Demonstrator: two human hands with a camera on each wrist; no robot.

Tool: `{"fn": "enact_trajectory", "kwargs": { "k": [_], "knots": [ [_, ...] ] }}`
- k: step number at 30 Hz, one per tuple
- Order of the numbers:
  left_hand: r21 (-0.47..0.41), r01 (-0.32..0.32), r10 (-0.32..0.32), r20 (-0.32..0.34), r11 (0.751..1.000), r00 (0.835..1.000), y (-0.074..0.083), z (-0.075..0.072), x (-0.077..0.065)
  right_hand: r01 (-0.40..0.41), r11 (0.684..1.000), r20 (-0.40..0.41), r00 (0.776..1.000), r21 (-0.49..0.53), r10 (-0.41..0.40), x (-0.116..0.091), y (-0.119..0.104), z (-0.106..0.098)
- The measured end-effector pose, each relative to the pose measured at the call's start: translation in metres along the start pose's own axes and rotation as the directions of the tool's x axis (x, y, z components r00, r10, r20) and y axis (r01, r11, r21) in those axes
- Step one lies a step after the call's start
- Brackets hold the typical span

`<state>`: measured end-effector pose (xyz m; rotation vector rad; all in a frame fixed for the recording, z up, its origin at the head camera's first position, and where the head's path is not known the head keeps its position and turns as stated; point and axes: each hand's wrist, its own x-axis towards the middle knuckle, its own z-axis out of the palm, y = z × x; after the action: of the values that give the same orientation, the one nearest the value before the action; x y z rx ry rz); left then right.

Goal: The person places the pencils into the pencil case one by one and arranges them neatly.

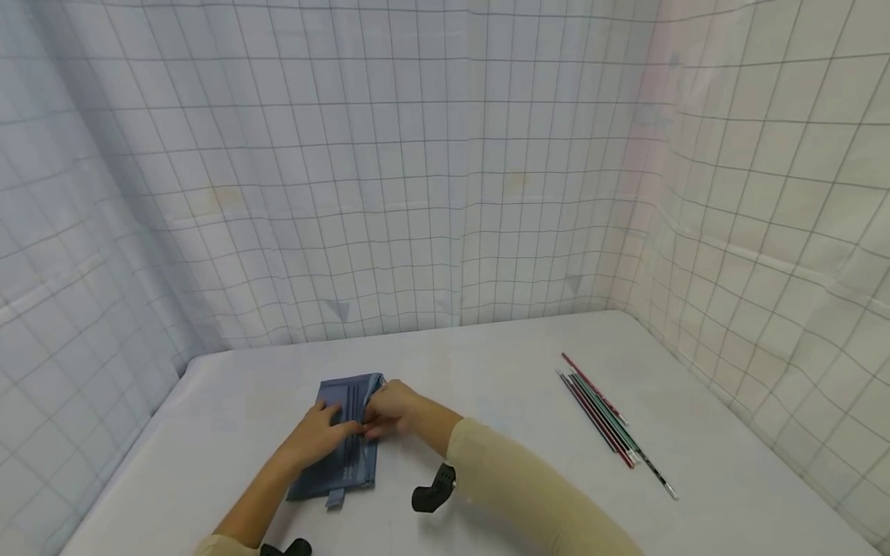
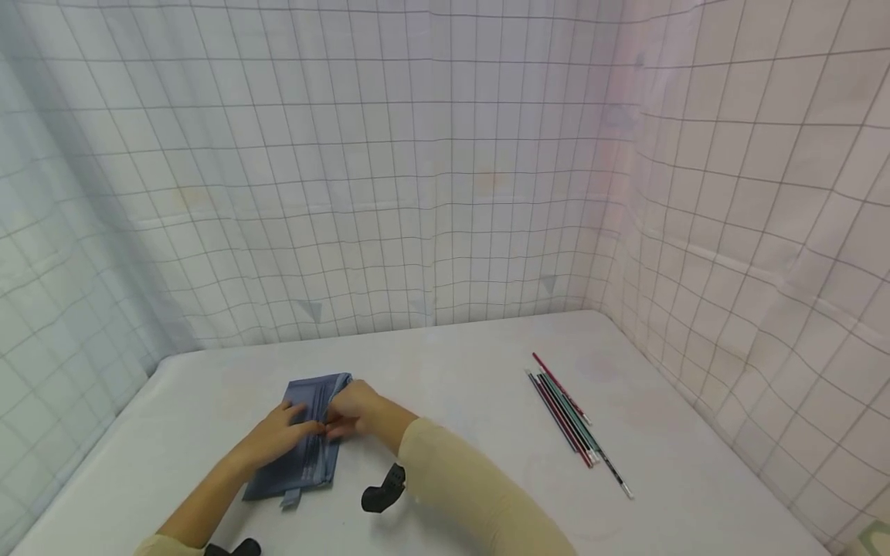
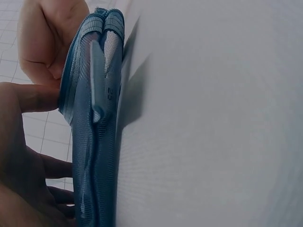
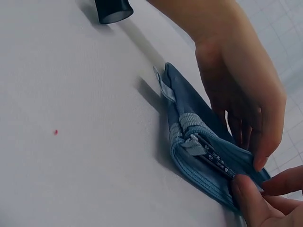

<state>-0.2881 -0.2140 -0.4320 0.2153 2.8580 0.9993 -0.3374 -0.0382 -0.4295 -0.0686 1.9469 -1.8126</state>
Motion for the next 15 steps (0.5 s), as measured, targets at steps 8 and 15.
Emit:
{"fn": "enact_trajectory", "kwargs": {
  "k": [8, 15],
  "knots": [
    [-0.019, 0.002, -0.002, 0.004, 1.000, 1.000, -0.002, 0.000, 0.000, -0.058, 0.986, 0.089, 0.995, 0.158, 0.044, 0.002, 0.005, 0.000],
    [0.008, 0.004, -0.004, -0.003, 1.000, 1.000, -0.002, 0.000, 0.002, -0.043, 0.988, 0.113, 0.993, 0.146, 0.027, -0.004, 0.003, -0.015]
  ]
}}
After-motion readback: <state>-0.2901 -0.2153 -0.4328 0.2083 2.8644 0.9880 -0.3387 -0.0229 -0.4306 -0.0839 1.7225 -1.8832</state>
